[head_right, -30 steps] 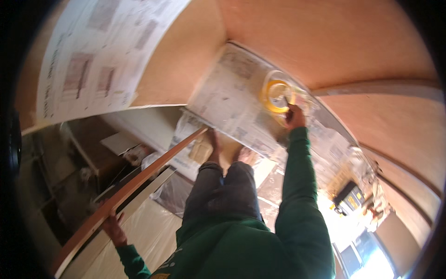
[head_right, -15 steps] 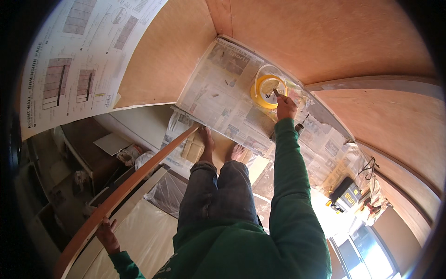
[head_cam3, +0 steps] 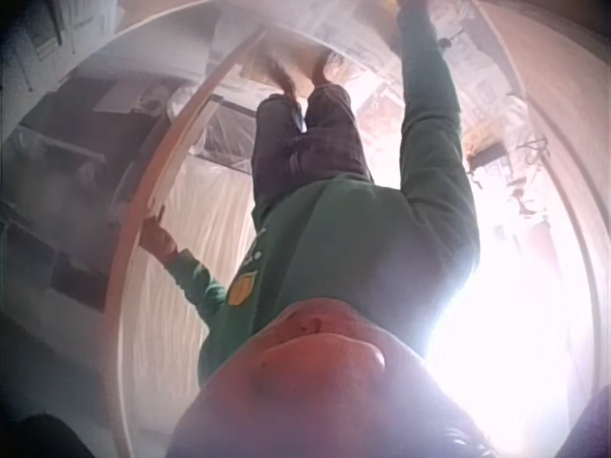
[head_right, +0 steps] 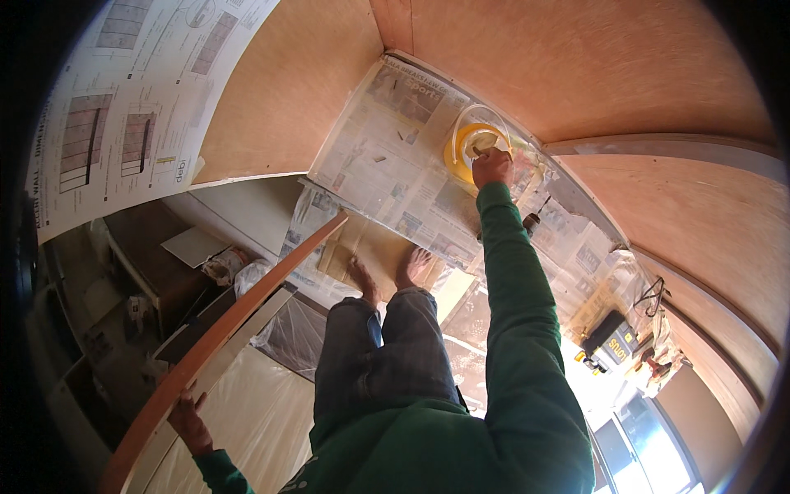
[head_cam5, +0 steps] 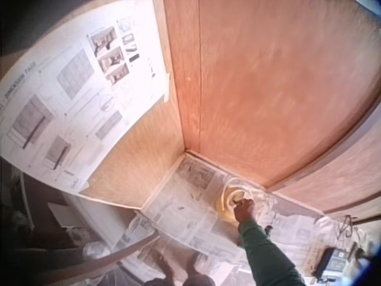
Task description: The person uses a power drill to secure wooden panels to a wall, then applies glue to the edges of a wooden strip using a small brush. The person positions the strip against the wall and presses it into place.
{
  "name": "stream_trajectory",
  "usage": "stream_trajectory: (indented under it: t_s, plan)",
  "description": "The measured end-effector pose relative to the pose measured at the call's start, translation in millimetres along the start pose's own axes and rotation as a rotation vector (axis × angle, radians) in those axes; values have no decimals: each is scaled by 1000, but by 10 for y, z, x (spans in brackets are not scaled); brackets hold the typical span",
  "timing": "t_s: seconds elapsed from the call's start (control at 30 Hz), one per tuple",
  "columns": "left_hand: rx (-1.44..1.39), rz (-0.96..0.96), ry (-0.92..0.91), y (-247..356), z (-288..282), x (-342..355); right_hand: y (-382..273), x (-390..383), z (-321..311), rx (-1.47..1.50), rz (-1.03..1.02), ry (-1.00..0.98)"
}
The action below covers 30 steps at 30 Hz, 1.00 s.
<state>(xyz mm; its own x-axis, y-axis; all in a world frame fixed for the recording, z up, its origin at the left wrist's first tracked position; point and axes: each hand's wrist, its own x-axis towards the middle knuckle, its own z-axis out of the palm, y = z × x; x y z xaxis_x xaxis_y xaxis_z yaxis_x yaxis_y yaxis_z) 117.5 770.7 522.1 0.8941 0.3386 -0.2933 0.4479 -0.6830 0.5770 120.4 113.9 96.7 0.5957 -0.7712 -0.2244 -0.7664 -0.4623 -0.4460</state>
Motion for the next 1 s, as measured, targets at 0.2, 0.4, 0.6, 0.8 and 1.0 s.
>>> stream_trajectory:
  t_s: [0.2,0.4,0.6,0.8,1.0]
  plan:
    - [0,-5,-16,-110,-38,56,482,222,70,20,-3,-106]
    - [35,-4,2,-207,-131,94,249,-178,-338,936,629,-261]
    - [-62,-58,-15,-211,-154,168,528,-387,-350,1247,632,-197]
    - [-27,-49,-14,-59,-136,159,321,-781,-457,1365,498,-268]
    - [-17,-91,-5,-125,-170,139,-80,-1436,-140,1264,259,-507]
